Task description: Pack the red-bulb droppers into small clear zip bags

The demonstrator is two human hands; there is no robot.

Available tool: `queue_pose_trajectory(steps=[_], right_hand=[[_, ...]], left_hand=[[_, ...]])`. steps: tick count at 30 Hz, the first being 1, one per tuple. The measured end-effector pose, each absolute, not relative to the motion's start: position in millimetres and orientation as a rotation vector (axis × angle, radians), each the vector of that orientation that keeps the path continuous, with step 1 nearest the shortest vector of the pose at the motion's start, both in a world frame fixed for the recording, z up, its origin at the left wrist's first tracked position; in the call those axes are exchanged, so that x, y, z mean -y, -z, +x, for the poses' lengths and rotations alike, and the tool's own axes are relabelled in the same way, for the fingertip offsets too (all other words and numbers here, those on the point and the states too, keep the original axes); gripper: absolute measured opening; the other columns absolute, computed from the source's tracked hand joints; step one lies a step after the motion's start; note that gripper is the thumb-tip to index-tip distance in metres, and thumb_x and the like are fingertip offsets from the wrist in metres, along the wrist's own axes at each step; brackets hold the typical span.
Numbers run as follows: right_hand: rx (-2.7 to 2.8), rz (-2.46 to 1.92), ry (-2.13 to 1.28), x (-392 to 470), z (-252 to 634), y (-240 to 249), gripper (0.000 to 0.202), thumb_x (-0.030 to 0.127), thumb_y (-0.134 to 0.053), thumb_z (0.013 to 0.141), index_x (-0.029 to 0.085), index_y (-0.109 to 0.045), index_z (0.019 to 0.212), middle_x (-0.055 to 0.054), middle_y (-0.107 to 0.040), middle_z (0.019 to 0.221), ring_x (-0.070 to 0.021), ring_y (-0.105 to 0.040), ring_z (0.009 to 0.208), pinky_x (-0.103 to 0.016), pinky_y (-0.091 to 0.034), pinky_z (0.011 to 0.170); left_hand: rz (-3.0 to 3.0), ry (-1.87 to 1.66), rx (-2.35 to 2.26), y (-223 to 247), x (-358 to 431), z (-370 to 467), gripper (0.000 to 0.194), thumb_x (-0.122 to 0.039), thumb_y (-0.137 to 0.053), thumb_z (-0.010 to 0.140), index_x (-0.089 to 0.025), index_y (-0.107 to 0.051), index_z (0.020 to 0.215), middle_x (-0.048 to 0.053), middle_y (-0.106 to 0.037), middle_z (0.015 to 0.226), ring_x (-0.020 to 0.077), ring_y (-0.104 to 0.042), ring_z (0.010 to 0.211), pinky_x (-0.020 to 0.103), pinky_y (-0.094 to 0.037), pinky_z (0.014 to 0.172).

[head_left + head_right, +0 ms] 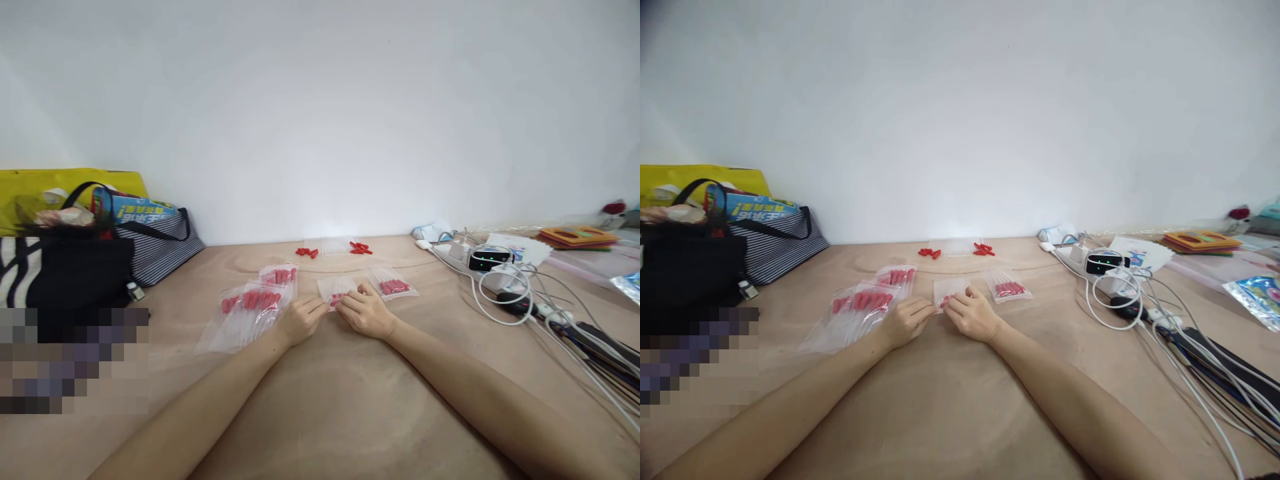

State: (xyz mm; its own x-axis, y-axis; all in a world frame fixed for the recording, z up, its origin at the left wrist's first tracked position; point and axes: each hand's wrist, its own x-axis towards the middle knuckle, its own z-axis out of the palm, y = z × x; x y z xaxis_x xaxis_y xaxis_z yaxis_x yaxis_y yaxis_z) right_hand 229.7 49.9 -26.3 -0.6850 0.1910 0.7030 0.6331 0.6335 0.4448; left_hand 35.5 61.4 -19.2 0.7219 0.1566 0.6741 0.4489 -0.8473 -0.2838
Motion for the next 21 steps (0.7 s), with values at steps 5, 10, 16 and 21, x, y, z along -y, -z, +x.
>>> queue_pose_trajectory(steps=[5, 10, 16, 21], right_hand=[[2.214, -0.672, 0.927, -48, 243, 26, 0.021, 0.011, -0.040, 0.085, 0.016, -0.056, 0.072, -0.001, -0.055, 0.066, -0.0108, -0.042, 0.062, -0.030, -0.023, 0.058], [2.154, -0.670, 0.911, -48, 250, 28, 0.024, 0.017, -0.044, 0.085, 0.017, -0.053, 0.063, 0.000, -0.052, 0.059, -0.0109, -0.041, 0.057, -0.029, -0.025, 0.056], [2.228, -0.670, 0.812, -52, 258, 32, 0.027, 0.012, -0.035, 0.086, 0.015, -0.055, 0.068, -0.003, -0.052, 0.063, -0.0125, -0.041, 0.059, -0.027, -0.031, 0.058], [2.274, -0.719, 0.765, -56, 262, 35, 0.028, 0.013, -0.032, 0.087, 0.015, -0.054, 0.071, -0.004, -0.051, 0.063, -0.0134, -0.042, 0.059, -0.028, -0.033, 0.057]], left_hand=[[-2.497, 1.003, 0.490, 20, -60, 34, 0.020, -0.012, -0.039, 0.085, -0.014, -0.057, 0.075, 0.003, -0.061, 0.066, 0.0128, -0.056, 0.062, 0.025, -0.046, 0.058], [-2.508, 1.020, 0.530, 21, -59, 32, 0.021, -0.015, -0.039, 0.085, -0.015, -0.057, 0.074, 0.003, -0.061, 0.065, 0.0128, -0.056, 0.061, 0.024, -0.046, 0.057], [-2.530, 1.021, 0.549, 20, -59, 30, 0.022, -0.015, -0.039, 0.086, -0.015, -0.057, 0.073, 0.003, -0.060, 0.064, 0.0125, -0.056, 0.061, 0.023, -0.045, 0.057], [-2.555, 0.961, 0.608, 21, -60, 29, 0.025, -0.017, -0.037, 0.087, -0.015, -0.056, 0.069, 0.003, -0.058, 0.062, 0.0122, -0.054, 0.058, 0.023, -0.043, 0.054]])
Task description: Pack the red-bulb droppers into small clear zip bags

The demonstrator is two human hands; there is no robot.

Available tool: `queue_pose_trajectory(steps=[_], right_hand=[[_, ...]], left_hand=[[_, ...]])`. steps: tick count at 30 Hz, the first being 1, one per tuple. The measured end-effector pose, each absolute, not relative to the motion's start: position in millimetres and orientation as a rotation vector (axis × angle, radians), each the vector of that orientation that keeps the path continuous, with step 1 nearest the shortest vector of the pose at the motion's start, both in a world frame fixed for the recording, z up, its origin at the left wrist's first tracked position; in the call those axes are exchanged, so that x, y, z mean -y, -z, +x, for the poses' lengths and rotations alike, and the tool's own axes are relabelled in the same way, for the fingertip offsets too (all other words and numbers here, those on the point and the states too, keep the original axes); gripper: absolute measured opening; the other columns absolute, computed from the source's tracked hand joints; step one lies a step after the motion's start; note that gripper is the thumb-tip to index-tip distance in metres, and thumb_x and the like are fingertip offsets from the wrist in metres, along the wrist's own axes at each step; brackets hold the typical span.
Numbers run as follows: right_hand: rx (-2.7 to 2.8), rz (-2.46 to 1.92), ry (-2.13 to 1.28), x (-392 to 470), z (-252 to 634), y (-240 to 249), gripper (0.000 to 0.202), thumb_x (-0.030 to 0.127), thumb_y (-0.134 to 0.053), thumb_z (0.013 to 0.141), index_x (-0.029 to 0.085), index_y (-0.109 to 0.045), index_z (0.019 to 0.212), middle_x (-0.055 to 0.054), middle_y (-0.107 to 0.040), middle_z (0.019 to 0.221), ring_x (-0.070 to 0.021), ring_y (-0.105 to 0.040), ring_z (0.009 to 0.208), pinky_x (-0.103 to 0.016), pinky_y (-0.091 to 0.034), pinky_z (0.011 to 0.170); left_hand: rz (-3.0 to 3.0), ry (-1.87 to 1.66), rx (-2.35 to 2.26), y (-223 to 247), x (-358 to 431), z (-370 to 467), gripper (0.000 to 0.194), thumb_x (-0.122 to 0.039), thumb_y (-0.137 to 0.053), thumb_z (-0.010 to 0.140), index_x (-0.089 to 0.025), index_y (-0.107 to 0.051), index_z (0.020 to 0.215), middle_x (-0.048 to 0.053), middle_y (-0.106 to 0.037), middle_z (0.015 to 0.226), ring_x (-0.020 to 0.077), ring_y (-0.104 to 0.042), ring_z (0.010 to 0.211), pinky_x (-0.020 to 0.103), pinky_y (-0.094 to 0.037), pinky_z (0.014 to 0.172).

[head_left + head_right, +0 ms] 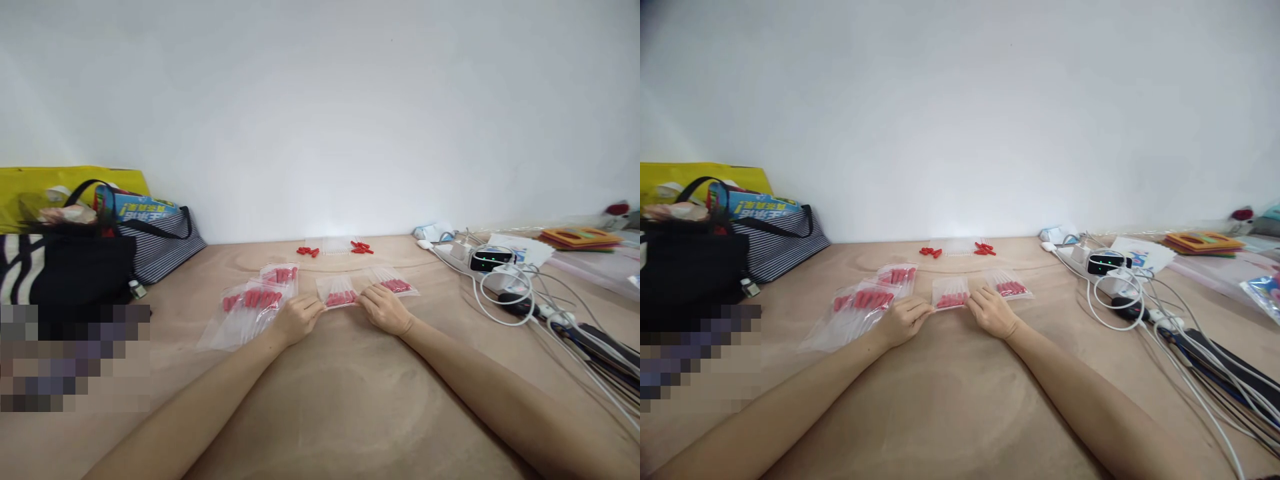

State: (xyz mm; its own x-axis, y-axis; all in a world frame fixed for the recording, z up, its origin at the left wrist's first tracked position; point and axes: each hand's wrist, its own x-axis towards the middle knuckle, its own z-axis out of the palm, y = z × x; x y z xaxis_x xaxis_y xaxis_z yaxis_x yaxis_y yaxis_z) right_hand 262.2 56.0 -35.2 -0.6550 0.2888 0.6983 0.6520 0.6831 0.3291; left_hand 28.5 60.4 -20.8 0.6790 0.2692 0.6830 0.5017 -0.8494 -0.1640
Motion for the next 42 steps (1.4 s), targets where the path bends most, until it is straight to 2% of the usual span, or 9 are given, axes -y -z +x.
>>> queue_pose_trajectory(steps=[6, 10, 13, 17, 22, 29, 36, 39, 42], right_hand=[[2.222, -0.834, 0.592, -59, 261, 45, 0.020, 0.017, -0.035, 0.088, 0.017, -0.049, 0.074, -0.004, -0.053, 0.067, -0.0128, -0.048, 0.060, -0.024, -0.037, 0.054], [2.101, -0.831, 0.351, -59, 259, 46, 0.017, 0.010, -0.032, 0.086, 0.018, -0.047, 0.082, -0.005, -0.058, 0.078, -0.0123, -0.054, 0.069, -0.023, -0.043, 0.058], [2.044, -0.806, 0.342, -61, 267, 42, 0.016, 0.010, -0.035, 0.085, 0.019, -0.048, 0.086, -0.007, -0.059, 0.089, -0.0140, -0.056, 0.077, -0.025, -0.045, 0.064], [1.943, -0.930, 0.378, -65, 299, 40, 0.013, 0.014, -0.038, 0.084, 0.021, -0.049, 0.084, -0.006, -0.059, 0.082, -0.0164, -0.057, 0.077, -0.028, -0.046, 0.066], [1.984, -1.043, 0.276, -64, 343, 46, 0.014, 0.020, -0.037, 0.085, 0.020, -0.049, 0.079, -0.008, -0.057, 0.085, -0.0162, -0.057, 0.077, -0.028, -0.047, 0.066], [2.024, -1.216, 0.521, -49, 340, 42, 0.024, 0.040, -0.052, 0.077, 0.019, -0.055, 0.089, -0.009, -0.057, 0.093, -0.0216, -0.054, 0.088, -0.035, -0.042, 0.076], [2.121, -0.956, 0.536, -39, 306, 37, 0.011, 0.025, -0.049, 0.079, 0.018, -0.057, 0.084, -0.009, -0.057, 0.094, -0.0187, -0.054, 0.085, -0.034, -0.041, 0.075], [2.068, -0.926, 0.387, -31, 289, 35, 0.010, 0.022, -0.047, 0.079, 0.018, -0.057, 0.079, -0.008, -0.058, 0.086, -0.0174, -0.054, 0.079, -0.032, -0.042, 0.071], [1.863, -1.022, -0.008, -17, 261, 35, 0.012, 0.026, -0.048, 0.078, 0.018, -0.055, 0.073, -0.003, -0.056, 0.066, -0.0122, -0.051, 0.059, -0.025, -0.042, 0.054]], left_hand=[[-2.557, 0.934, 0.686, 22, -61, 29, 0.028, -0.022, -0.038, 0.087, -0.015, -0.055, 0.066, 0.002, -0.058, 0.062, 0.0124, -0.054, 0.057, 0.023, -0.042, 0.055], [-2.486, 0.919, 0.765, 17, -52, 31, 0.019, -0.024, -0.041, 0.086, -0.015, -0.057, 0.089, 0.005, -0.063, 0.080, 0.0175, -0.057, 0.074, 0.030, -0.044, 0.067], [-2.413, 0.895, 0.798, 10, -39, 24, 0.025, -0.025, -0.046, 0.082, -0.015, -0.054, 0.104, 0.008, -0.062, 0.094, 0.0222, -0.054, 0.088, 0.036, -0.041, 0.076], [-2.265, 0.954, 0.843, 5, -23, -1, 0.016, -0.025, -0.052, 0.078, -0.021, -0.060, 0.092, 0.005, -0.063, 0.091, 0.0245, -0.052, 0.091, 0.045, -0.032, 0.086], [-2.039, 1.038, 1.336, 4, -25, -38, 0.015, -0.033, -0.054, 0.076, -0.023, -0.062, 0.083, 0.006, -0.060, 0.093, 0.0269, -0.051, 0.090, 0.045, -0.033, 0.080], [-2.106, 0.994, 2.054, 1, -43, -59, 0.041, -0.047, -0.056, 0.065, -0.017, -0.052, 0.091, 0.007, -0.055, 0.094, 0.0246, -0.051, 0.094, 0.035, -0.041, 0.079], [-1.966, 1.492, 2.550, -6, -50, -65, 0.076, -0.039, -0.075, 0.046, -0.014, -0.042, 0.109, 0.011, -0.059, 0.094, 0.0252, -0.059, 0.084, 0.035, -0.047, 0.068], [-2.109, 1.878, 2.707, -14, -47, -64, 0.066, -0.033, -0.078, 0.043, -0.012, -0.052, 0.099, 0.009, -0.063, 0.085, 0.0214, -0.062, 0.072, 0.029, -0.048, 0.061], [-2.242, 2.298, 2.687, -22, -41, -53, 0.048, -0.030, -0.079, 0.043, -0.012, -0.059, 0.083, 0.005, -0.065, 0.072, 0.0161, -0.060, 0.060, 0.025, -0.047, 0.055]])
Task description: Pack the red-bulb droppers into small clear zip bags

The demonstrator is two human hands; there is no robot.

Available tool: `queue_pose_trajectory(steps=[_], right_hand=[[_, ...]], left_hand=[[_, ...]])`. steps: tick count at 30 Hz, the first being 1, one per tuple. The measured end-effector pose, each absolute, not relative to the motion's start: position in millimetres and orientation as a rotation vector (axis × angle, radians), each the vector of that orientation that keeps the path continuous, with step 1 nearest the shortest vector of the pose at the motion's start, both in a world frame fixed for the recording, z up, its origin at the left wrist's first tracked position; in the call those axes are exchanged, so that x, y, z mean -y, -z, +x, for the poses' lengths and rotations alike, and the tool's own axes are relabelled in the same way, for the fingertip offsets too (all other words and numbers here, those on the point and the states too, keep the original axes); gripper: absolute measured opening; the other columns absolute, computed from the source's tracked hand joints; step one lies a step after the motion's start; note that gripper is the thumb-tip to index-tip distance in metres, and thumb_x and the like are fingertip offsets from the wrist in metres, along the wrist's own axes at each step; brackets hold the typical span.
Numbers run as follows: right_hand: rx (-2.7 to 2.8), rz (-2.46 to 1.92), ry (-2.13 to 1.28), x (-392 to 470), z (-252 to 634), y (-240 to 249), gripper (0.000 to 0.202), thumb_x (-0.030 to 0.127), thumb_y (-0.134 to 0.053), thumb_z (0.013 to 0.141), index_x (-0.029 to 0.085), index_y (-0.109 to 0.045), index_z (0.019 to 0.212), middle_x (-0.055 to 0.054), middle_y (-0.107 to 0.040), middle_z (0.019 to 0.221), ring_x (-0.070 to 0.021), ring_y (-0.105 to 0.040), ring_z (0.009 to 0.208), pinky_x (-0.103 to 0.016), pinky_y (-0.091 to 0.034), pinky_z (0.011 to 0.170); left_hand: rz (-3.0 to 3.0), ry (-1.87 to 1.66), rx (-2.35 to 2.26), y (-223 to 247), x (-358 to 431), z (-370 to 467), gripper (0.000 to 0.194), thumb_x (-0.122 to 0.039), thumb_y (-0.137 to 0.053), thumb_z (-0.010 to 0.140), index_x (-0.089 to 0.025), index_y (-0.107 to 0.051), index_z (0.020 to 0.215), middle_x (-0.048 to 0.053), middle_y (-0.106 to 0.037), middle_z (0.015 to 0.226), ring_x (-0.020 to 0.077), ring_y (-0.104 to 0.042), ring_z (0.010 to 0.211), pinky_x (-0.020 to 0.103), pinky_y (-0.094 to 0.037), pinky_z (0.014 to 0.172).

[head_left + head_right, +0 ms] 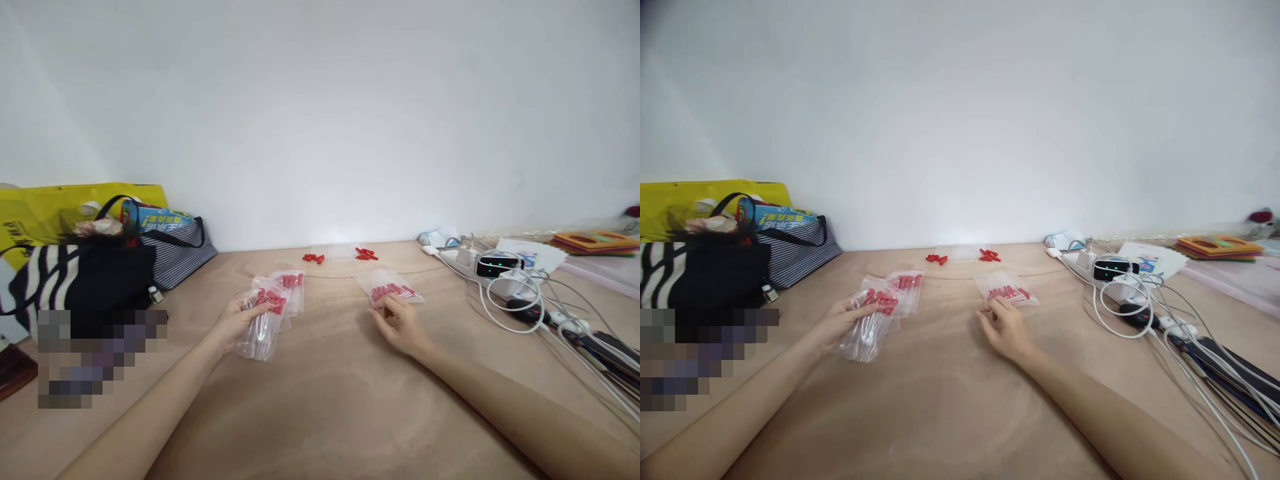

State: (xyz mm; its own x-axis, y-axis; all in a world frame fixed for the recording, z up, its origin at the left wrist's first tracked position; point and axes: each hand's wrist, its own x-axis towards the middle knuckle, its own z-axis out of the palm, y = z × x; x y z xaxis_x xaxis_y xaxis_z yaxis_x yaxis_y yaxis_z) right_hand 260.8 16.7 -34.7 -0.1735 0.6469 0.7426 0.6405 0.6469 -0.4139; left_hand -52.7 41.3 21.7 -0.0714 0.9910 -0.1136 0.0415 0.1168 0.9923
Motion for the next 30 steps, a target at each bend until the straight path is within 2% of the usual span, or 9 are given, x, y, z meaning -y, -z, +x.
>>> queue_pose_trajectory(steps=[3, 6, 8, 10, 14, 16, 21, 27, 30], right_hand=[[1.723, -1.082, -0.542, -6, 228, 34, 0.019, 0.032, -0.055, 0.074, 0.018, -0.056, 0.087, 0.000, -0.057, 0.065, -0.0076, -0.045, 0.046, -0.020, -0.038, 0.043], [1.640, -1.002, -0.882, -9, 202, 29, 0.047, 0.033, -0.062, 0.067, 0.021, -0.047, 0.110, -0.006, -0.057, 0.099, -0.0036, -0.043, 0.044, -0.020, -0.038, 0.041], [1.606, -0.985, -0.881, -19, 193, 24, 0.056, 0.033, -0.066, 0.062, 0.023, -0.045, 0.113, -0.006, -0.055, 0.104, -0.0025, -0.041, 0.043, -0.020, -0.038, 0.041], [1.642, -0.969, -0.800, -33, 190, 18, 0.050, 0.031, -0.067, 0.061, 0.022, -0.050, 0.107, -0.003, -0.058, 0.092, -0.0029, -0.039, 0.042, -0.019, -0.036, 0.040], [1.713, -0.910, -0.585, -54, 198, 12, 0.012, 0.025, -0.056, 0.071, 0.019, -0.059, 0.081, 0.002, -0.055, 0.063, -0.0073, -0.043, 0.046, -0.019, -0.036, 0.044], [1.759, -0.883, -0.423, -61, 206, 13, 0.008, 0.018, -0.051, 0.073, 0.018, -0.059, 0.073, 0.000, -0.056, 0.065, -0.0106, -0.050, 0.057, -0.021, -0.040, 0.052], [1.938, -1.016, -0.141, -73, 222, 29, 0.031, -0.002, -0.043, 0.062, 0.017, -0.061, 0.078, -0.004, -0.059, 0.079, -0.0141, -0.055, 0.073, -0.024, -0.043, 0.065], [2.213, -1.094, 0.263, -58, 231, 37, 0.034, 0.008, -0.051, 0.068, 0.019, -0.057, 0.099, -0.008, -0.055, 0.103, -0.0176, -0.052, 0.085, -0.026, -0.042, 0.067], [2.298, -0.949, 0.566, -47, 238, 33, 0.024, 0.016, -0.051, 0.074, 0.020, -0.058, 0.097, -0.007, -0.058, 0.093, -0.0175, -0.051, 0.082, -0.027, -0.038, 0.065]], left_hand=[[1.048, -1.260, -1.166, -27, -36, -30, 0.037, -0.028, -0.079, 0.045, -0.012, -0.060, 0.072, 0.001, -0.064, 0.064, 0.0122, -0.058, 0.055, 0.023, -0.047, 0.054], [1.084, -1.300, -0.976, -27, -35, 0, 0.035, -0.027, -0.078, 0.047, -0.013, -0.059, 0.073, 0.000, -0.064, 0.070, 0.0116, -0.059, 0.062, 0.024, -0.049, 0.062], [1.150, -1.312, -0.864, -23, -36, 19, 0.037, -0.028, -0.077, 0.051, -0.015, -0.059, 0.080, 0.000, -0.064, 0.076, 0.0129, -0.060, 0.068, 0.026, -0.048, 0.068], [1.234, -1.357, -0.787, -18, -40, 35, 0.034, -0.030, -0.074, 0.055, -0.015, -0.059, 0.082, 0.001, -0.064, 0.081, 0.0142, -0.060, 0.074, 0.028, -0.047, 0.072], [1.548, -1.421, -0.755, -5, -51, 48, 0.024, -0.031, -0.069, 0.063, -0.016, -0.058, 0.079, 0.002, -0.063, 0.079, 0.0165, -0.058, 0.080, 0.030, -0.045, 0.077], [1.769, -1.421, -0.809, -1, -56, 45, 0.021, -0.029, -0.066, 0.066, -0.016, -0.057, 0.079, 0.003, -0.062, 0.079, 0.0174, -0.058, 0.081, 0.031, -0.044, 0.077], [2.385, -1.227, -0.899, 7, -62, 33, 0.016, -0.019, -0.058, 0.072, -0.019, -0.059, 0.088, 0.004, -0.060, 0.094, 0.0178, -0.054, 0.092, 0.032, -0.041, 0.084], [2.627, -1.008, -1.003, 19, -61, 33, 0.016, -0.010, -0.051, 0.074, -0.019, -0.059, 0.084, 0.002, -0.061, 0.089, 0.0146, -0.057, 0.082, 0.027, -0.045, 0.075], [2.688, -0.981, -1.061, 20, -57, 34, 0.014, -0.012, -0.054, 0.073, -0.019, -0.059, 0.084, 0.002, -0.061, 0.087, 0.0153, -0.057, 0.079, 0.027, -0.046, 0.072]])
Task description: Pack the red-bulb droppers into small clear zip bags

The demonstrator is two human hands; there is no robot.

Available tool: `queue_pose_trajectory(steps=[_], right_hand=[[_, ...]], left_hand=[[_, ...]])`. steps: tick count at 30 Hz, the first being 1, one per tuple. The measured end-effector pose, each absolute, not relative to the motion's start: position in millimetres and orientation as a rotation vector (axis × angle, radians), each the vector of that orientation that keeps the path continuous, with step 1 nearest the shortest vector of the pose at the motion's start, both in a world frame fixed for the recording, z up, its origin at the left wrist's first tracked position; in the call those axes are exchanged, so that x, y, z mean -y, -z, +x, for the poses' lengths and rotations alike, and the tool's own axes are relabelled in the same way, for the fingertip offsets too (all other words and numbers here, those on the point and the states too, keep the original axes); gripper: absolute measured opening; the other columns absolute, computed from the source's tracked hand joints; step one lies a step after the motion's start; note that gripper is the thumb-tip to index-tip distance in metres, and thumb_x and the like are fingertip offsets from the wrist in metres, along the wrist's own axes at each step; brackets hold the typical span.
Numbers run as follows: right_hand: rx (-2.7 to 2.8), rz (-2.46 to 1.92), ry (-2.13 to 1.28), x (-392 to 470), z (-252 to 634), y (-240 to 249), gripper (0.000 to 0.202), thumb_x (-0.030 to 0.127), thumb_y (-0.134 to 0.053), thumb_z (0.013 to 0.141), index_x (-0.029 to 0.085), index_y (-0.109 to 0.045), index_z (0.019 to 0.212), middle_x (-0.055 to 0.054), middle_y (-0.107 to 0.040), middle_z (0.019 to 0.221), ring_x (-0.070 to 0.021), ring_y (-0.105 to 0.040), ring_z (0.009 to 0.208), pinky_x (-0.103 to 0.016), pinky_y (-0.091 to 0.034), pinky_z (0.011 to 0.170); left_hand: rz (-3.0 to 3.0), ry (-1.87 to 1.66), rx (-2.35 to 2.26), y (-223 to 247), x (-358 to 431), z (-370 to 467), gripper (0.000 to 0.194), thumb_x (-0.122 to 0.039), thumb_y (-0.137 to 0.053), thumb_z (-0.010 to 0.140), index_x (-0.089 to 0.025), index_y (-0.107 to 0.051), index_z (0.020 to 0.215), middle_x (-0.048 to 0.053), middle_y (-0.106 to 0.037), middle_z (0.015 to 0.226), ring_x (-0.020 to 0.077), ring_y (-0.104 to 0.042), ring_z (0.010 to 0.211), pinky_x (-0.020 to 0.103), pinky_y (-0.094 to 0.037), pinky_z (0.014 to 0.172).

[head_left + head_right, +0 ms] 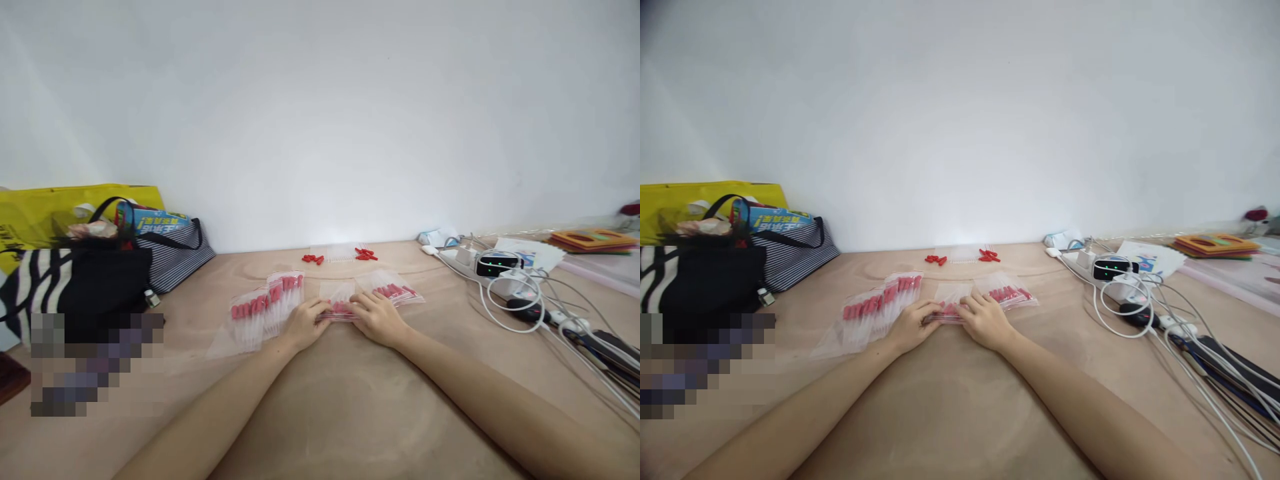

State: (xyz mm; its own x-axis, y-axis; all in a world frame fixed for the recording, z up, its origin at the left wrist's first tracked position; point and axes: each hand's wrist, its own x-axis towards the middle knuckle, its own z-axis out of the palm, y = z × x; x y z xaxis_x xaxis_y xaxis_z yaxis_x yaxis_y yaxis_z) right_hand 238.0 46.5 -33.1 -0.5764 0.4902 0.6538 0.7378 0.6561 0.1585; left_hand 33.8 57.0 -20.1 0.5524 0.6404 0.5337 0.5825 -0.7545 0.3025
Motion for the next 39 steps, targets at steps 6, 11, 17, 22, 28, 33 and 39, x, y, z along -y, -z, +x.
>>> queue_pose_trajectory(steps=[6, 11, 17, 22, 28, 33, 39], right_hand=[[2.342, -0.816, 0.784, -49, 256, 37, 0.019, 0.015, -0.043, 0.083, 0.019, -0.060, 0.075, -0.003, -0.058, 0.069, -0.0122, -0.047, 0.065, -0.024, -0.029, 0.053], [2.348, -0.834, 0.782, -52, 259, 35, 0.021, 0.016, -0.041, 0.084, 0.019, -0.061, 0.080, -0.003, -0.060, 0.072, -0.0118, -0.047, 0.066, -0.025, -0.029, 0.053], [2.315, -0.773, 0.819, -52, 256, 36, 0.020, 0.014, -0.041, 0.084, 0.019, -0.061, 0.088, -0.003, -0.063, 0.078, -0.0110, -0.049, 0.068, -0.025, -0.030, 0.054], [2.296, -0.773, 0.810, -55, 255, 41, 0.021, 0.014, -0.041, 0.083, 0.018, -0.061, 0.078, -0.002, -0.061, 0.072, -0.0095, -0.049, 0.063, -0.025, -0.026, 0.051], [2.307, -0.765, 0.748, -53, 251, 36, 0.020, 0.015, -0.041, 0.082, 0.017, -0.059, 0.074, -0.001, -0.059, 0.067, -0.0093, -0.047, 0.059, -0.026, -0.023, 0.050], [2.277, -0.821, 0.676, -50, 246, 33, 0.022, 0.017, -0.039, 0.082, 0.017, -0.058, 0.070, -0.001, -0.057, 0.063, -0.0088, -0.045, 0.055, -0.026, -0.022, 0.049], [2.264, -0.846, 0.622, -49, 245, 33, 0.020, 0.016, -0.040, 0.081, 0.017, -0.058, 0.071, -0.001, -0.056, 0.063, -0.0092, -0.045, 0.054, -0.025, -0.023, 0.048]], left_hand=[[2.822, -1.041, -0.987, 19, -52, 30, 0.011, -0.015, -0.049, 0.078, -0.019, -0.059, 0.079, 0.004, -0.061, 0.084, 0.0162, -0.058, 0.079, 0.028, -0.047, 0.071], [2.960, -1.075, -0.898, 20, -53, 27, 0.021, -0.016, -0.042, 0.083, -0.016, -0.058, 0.070, 0.005, -0.061, 0.076, 0.0151, -0.058, 0.071, 0.027, -0.046, 0.067], [3.004, -1.044, -0.897, 19, -52, 28, 0.023, -0.019, -0.040, 0.085, -0.016, -0.058, 0.071, 0.005, -0.061, 0.076, 0.0148, -0.058, 0.069, 0.026, -0.047, 0.065], [2.986, -1.065, -0.883, 20, -53, 30, 0.020, -0.019, -0.041, 0.084, -0.016, -0.059, 0.075, 0.005, -0.062, 0.079, 0.0144, -0.058, 0.072, 0.026, -0.048, 0.068], [3.015, -1.098, -0.826, 26, -59, 46, 0.016, -0.022, -0.047, 0.082, -0.016, -0.060, 0.089, 0.007, -0.062, 0.090, 0.0180, -0.059, 0.082, 0.031, -0.048, 0.074], [3.132, -1.098, -0.818, 29, -63, 60, 0.022, -0.017, -0.039, 0.085, -0.016, -0.061, 0.086, 0.007, -0.063, 0.087, 0.0172, -0.060, 0.078, 0.030, -0.048, 0.071], [3.300, -1.047, -0.784, 27, -61, 61, 0.023, -0.014, -0.038, 0.084, -0.014, -0.061, 0.080, 0.007, -0.064, 0.083, 0.0175, -0.060, 0.073, 0.029, -0.047, 0.064]])
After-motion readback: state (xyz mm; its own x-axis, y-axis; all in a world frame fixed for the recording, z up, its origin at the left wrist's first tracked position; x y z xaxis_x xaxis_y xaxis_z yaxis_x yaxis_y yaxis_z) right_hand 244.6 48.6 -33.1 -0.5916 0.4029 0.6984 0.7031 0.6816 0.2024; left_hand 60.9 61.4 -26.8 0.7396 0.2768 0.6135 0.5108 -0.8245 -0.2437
